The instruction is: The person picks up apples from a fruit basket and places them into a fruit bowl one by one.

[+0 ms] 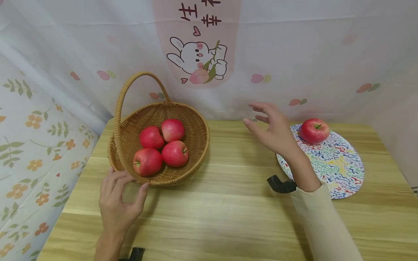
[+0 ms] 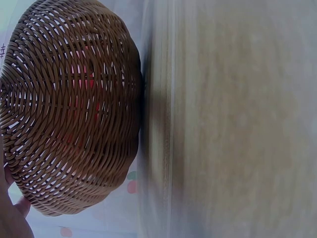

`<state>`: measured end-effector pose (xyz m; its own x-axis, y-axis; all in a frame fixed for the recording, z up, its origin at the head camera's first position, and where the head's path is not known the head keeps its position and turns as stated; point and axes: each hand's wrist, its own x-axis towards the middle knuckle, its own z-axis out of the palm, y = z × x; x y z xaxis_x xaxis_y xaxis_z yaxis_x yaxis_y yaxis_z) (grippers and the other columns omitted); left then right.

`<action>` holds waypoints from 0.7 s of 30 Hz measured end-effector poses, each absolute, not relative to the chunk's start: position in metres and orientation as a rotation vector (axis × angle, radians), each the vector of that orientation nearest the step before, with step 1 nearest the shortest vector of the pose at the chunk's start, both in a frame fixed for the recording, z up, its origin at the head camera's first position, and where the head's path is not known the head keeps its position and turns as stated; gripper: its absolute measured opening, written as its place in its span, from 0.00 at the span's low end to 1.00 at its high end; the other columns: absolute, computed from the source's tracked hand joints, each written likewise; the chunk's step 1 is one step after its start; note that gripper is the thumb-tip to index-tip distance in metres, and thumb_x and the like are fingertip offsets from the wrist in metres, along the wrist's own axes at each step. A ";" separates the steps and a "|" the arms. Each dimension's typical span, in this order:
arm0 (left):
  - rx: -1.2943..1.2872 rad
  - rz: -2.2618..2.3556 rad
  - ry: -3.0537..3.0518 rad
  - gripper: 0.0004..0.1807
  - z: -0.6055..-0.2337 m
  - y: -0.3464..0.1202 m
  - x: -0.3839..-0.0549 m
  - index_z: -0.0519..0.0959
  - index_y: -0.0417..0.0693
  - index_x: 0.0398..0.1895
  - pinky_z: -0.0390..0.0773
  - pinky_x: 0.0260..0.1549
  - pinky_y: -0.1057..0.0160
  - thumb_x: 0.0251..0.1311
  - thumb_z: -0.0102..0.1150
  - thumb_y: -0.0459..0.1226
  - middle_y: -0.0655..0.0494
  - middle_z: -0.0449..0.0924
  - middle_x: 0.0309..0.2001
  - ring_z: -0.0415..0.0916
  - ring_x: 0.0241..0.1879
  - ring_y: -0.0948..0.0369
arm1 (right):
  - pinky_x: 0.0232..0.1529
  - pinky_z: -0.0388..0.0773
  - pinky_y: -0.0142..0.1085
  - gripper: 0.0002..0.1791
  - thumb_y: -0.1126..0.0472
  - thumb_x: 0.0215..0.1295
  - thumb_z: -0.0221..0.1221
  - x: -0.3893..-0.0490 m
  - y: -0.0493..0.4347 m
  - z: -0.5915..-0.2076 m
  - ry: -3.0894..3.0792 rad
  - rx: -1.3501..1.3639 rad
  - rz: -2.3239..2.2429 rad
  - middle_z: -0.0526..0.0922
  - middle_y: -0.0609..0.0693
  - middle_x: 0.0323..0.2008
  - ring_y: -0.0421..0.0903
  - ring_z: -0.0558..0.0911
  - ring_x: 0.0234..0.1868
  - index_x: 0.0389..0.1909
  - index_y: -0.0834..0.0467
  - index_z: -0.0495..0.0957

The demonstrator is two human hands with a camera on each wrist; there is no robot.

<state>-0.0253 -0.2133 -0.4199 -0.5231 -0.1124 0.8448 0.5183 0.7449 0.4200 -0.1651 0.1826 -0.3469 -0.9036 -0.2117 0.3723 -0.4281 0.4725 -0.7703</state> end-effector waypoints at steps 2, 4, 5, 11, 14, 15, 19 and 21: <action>-0.306 -0.821 -1.972 0.34 -0.420 -0.213 -0.025 0.80 0.31 0.26 0.68 0.74 0.54 0.69 0.64 0.58 0.37 0.79 0.32 0.72 0.38 0.39 | 0.67 0.79 0.51 0.26 0.62 0.70 0.69 -0.169 0.175 -0.340 -2.497 0.597 1.398 0.77 0.55 0.65 0.54 0.77 0.69 0.67 0.60 0.77; -0.304 -0.821 -1.970 0.34 -0.421 -0.213 -0.024 0.80 0.31 0.26 0.68 0.74 0.54 0.69 0.64 0.58 0.37 0.79 0.32 0.72 0.38 0.39 | 0.67 0.79 0.51 0.26 0.62 0.70 0.69 -0.173 0.167 -0.333 -2.498 0.649 1.392 0.78 0.55 0.65 0.54 0.77 0.69 0.67 0.60 0.77; -0.302 -0.822 -1.970 0.34 -0.421 -0.213 -0.024 0.80 0.31 0.26 0.68 0.74 0.54 0.69 0.64 0.58 0.37 0.79 0.32 0.72 0.38 0.39 | 0.68 0.78 0.51 0.26 0.61 0.70 0.69 -0.174 0.163 -0.329 -2.500 0.674 1.393 0.77 0.55 0.65 0.54 0.77 0.69 0.67 0.60 0.77; -0.293 -0.822 -1.966 0.34 -0.420 -0.213 -0.023 0.80 0.30 0.27 0.68 0.74 0.55 0.69 0.64 0.58 0.36 0.79 0.32 0.72 0.38 0.38 | 0.69 0.78 0.47 0.27 0.59 0.70 0.69 -0.183 0.137 -0.307 -2.515 0.810 1.353 0.77 0.55 0.65 0.51 0.76 0.68 0.68 0.59 0.77; -0.295 -0.823 -1.959 0.34 -0.420 -0.213 -0.024 0.80 0.31 0.27 0.69 0.74 0.55 0.69 0.64 0.58 0.36 0.79 0.32 0.72 0.38 0.38 | 0.68 0.78 0.45 0.27 0.58 0.70 0.69 -0.187 0.125 -0.300 -2.529 0.866 1.327 0.77 0.55 0.65 0.49 0.76 0.67 0.67 0.59 0.77; -0.299 -0.826 -1.960 0.34 -0.420 -0.213 -0.024 0.80 0.31 0.27 0.68 0.74 0.55 0.69 0.64 0.58 0.36 0.79 0.32 0.72 0.38 0.39 | 0.67 0.78 0.45 0.27 0.58 0.70 0.69 -0.188 0.121 -0.299 -2.537 0.886 1.316 0.77 0.55 0.65 0.50 0.76 0.66 0.67 0.59 0.77; -0.310 -0.831 -1.964 0.34 -0.420 -0.213 -0.025 0.80 0.31 0.26 0.68 0.74 0.54 0.69 0.64 0.57 0.36 0.79 0.32 0.72 0.38 0.39 | 0.66 0.79 0.44 0.28 0.56 0.70 0.69 -0.192 0.109 -0.296 -2.598 0.953 1.273 0.76 0.56 0.65 0.52 0.78 0.65 0.68 0.60 0.76; -0.314 -0.831 -1.969 0.33 -0.420 -0.213 -0.025 0.80 0.31 0.26 0.68 0.74 0.53 0.69 0.64 0.57 0.36 0.79 0.32 0.72 0.38 0.38 | 0.67 0.78 0.44 0.28 0.56 0.70 0.69 -0.193 0.104 -0.295 -2.637 0.977 1.248 0.75 0.56 0.65 0.52 0.78 0.65 0.68 0.60 0.76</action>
